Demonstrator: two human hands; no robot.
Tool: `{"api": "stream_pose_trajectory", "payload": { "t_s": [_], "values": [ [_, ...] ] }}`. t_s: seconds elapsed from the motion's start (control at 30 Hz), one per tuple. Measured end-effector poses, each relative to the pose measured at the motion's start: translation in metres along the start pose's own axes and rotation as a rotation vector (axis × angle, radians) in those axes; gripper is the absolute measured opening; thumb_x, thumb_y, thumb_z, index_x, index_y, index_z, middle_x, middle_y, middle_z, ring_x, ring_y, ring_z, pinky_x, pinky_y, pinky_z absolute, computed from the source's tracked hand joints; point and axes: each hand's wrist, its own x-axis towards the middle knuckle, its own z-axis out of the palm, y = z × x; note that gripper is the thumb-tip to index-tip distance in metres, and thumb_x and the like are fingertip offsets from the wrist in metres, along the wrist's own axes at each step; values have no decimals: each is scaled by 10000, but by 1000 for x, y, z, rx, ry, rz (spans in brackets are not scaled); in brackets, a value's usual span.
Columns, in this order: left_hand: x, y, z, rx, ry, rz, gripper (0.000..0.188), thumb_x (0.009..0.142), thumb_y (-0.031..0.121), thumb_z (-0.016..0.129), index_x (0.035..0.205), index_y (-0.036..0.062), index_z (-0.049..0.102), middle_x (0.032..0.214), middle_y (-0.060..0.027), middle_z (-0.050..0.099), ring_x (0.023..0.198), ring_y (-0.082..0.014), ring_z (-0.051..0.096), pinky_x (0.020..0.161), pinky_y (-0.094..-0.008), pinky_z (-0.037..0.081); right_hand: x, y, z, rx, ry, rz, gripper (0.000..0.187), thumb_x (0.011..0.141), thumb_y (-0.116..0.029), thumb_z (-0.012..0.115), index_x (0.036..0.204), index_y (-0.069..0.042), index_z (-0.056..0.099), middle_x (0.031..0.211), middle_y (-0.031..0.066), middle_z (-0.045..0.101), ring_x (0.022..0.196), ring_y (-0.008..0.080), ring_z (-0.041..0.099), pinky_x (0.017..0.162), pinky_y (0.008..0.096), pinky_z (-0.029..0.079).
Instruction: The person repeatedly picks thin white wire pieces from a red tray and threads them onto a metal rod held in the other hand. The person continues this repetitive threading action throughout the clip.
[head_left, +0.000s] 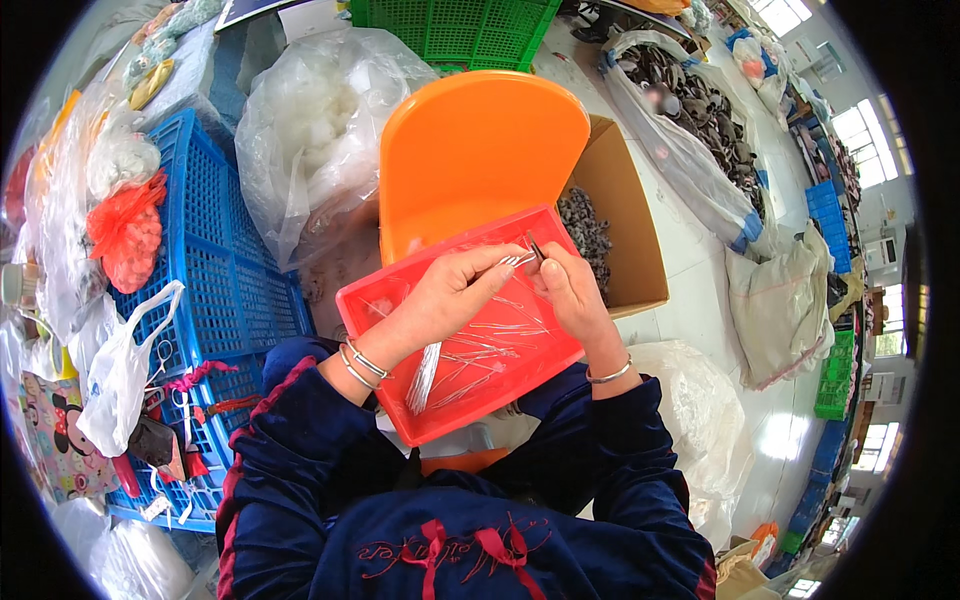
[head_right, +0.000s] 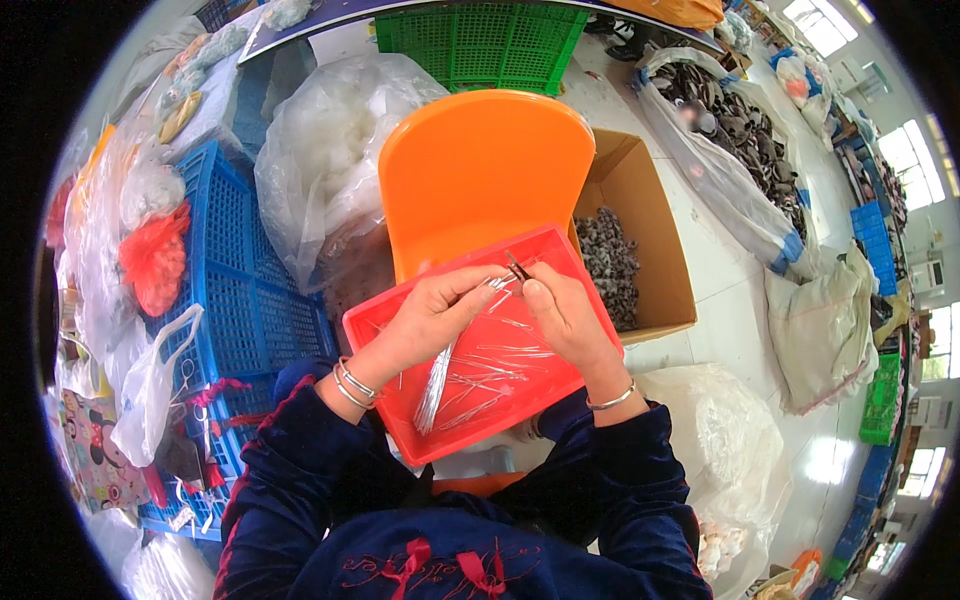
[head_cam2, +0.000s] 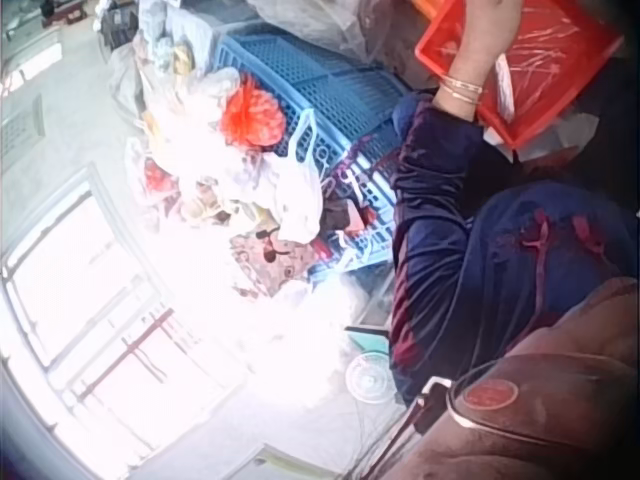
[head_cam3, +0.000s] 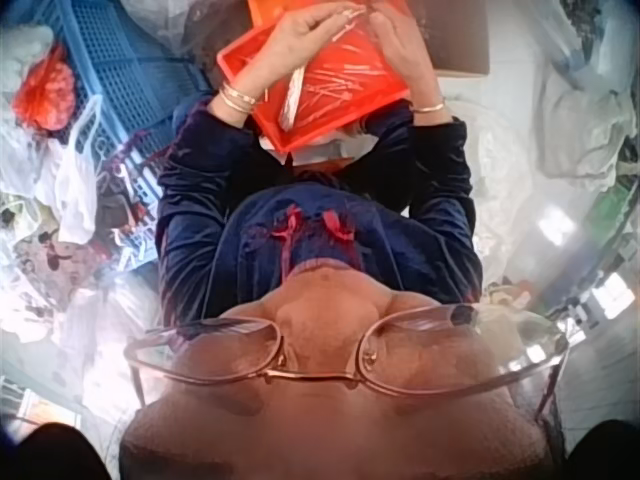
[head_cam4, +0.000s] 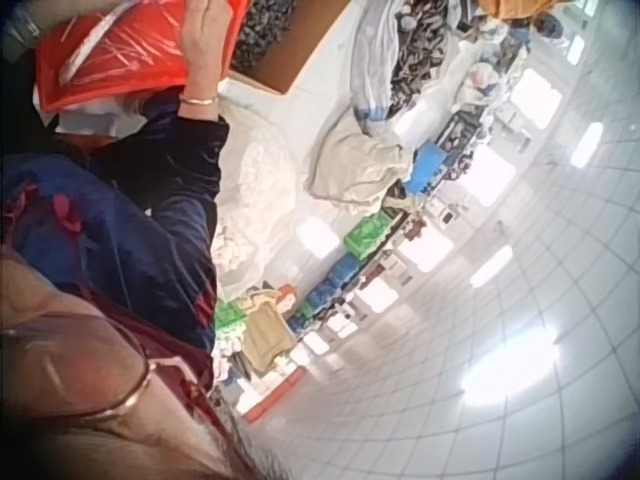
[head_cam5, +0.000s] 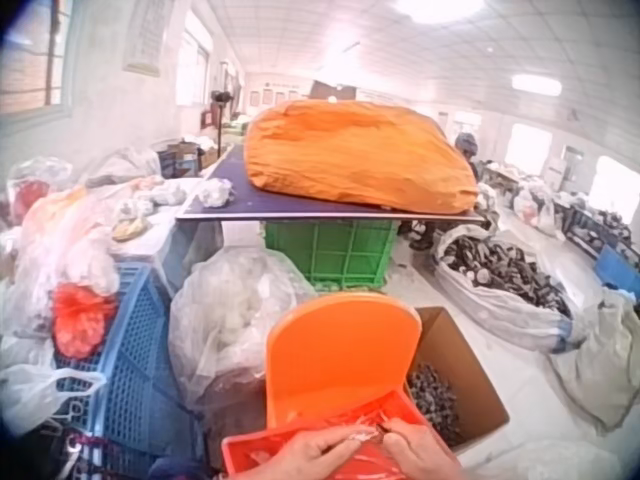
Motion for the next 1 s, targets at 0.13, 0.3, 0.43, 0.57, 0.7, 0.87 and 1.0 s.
{"api": "stream_pose_trajectory", "payload": {
  "t_s": [0.13, 0.3, 0.43, 0.57, 0.7, 0.87, 1.0],
  "values": [
    [-3, 0, 1, 37, -21, 6, 322, 1000, 147, 516, 1274, -17, 562, 1112, -78, 659, 1031, -104, 583, 916, -262, 464, 1, -4, 1, -143, -9, -97, 286, 1012, -220, 452, 926, 26, 569, 691, 113, 520, 607, 226, 506, 572, 331, 405],
    [-4, 1, 0, 73, -75, -5, 311, 1001, 134, 512, 1262, -28, 559, 1111, -84, 656, 1037, -108, 582, 921, -262, 462, 0, -2, 1, -204, 3, -113, 270, 996, -200, 470, 870, 21, 560, 689, 154, 516, 601, 281, 507, 560, 353, 400],
    [-5, 2, 2, 57, -93, 24, 317, 1000, 138, 513, 1268, -25, 557, 1095, -81, 661, 1022, -99, 578, 909, -259, 463, -1, -4, 4, -202, 43, -168, 247, 981, -182, 493, 856, 19, 561, 685, 153, 513, 593, 289, 502, 548, 357, 393],
    [-5, 2, 2, 63, -106, 46, 324, 998, 143, 515, 1275, -22, 554, 1088, -80, 664, 1011, -91, 578, 900, -258, 466, -3, -1, 1, -242, 47, -185, 246, 977, -177, 508, 838, 19, 563, 688, 150, 506, 595, 292, 503, 542, 355, 390],
    [-6, 3, 2, 73, -111, 46, 326, 998, 143, 514, 1278, -20, 557, 1083, -81, 669, 1008, -91, 580, 897, -258, 467, -3, -2, 3, -252, 62, -229, 254, 980, -187, 515, 844, 21, 568, 698, 148, 506, 589, 299, 499, 540, 351, 390],
    [-7, 5, 2, 45, -121, 35, 324, 999, 144, 513, 1273, -21, 562, 1085, -79, 671, 1012, -93, 580, 901, -261, 467, -4, 2, 4, -286, 92, -260, 263, 986, -198, 510, 850, 19, 572, 704, 142, 518, 590, 299, 511, 535, 354, 398],
    [-7, 2, 2, 48, -120, 39, 319, 999, 146, 515, 1268, -17, 566, 1071, -74, 670, 999, -89, 579, 891, -259, 468, -4, -1, 7, -324, 116, -294, 274, 987, -208, 511, 835, 13, 566, 696, 138, 526, 590, 307, 526, 534, 361, 413]
  ]
}}
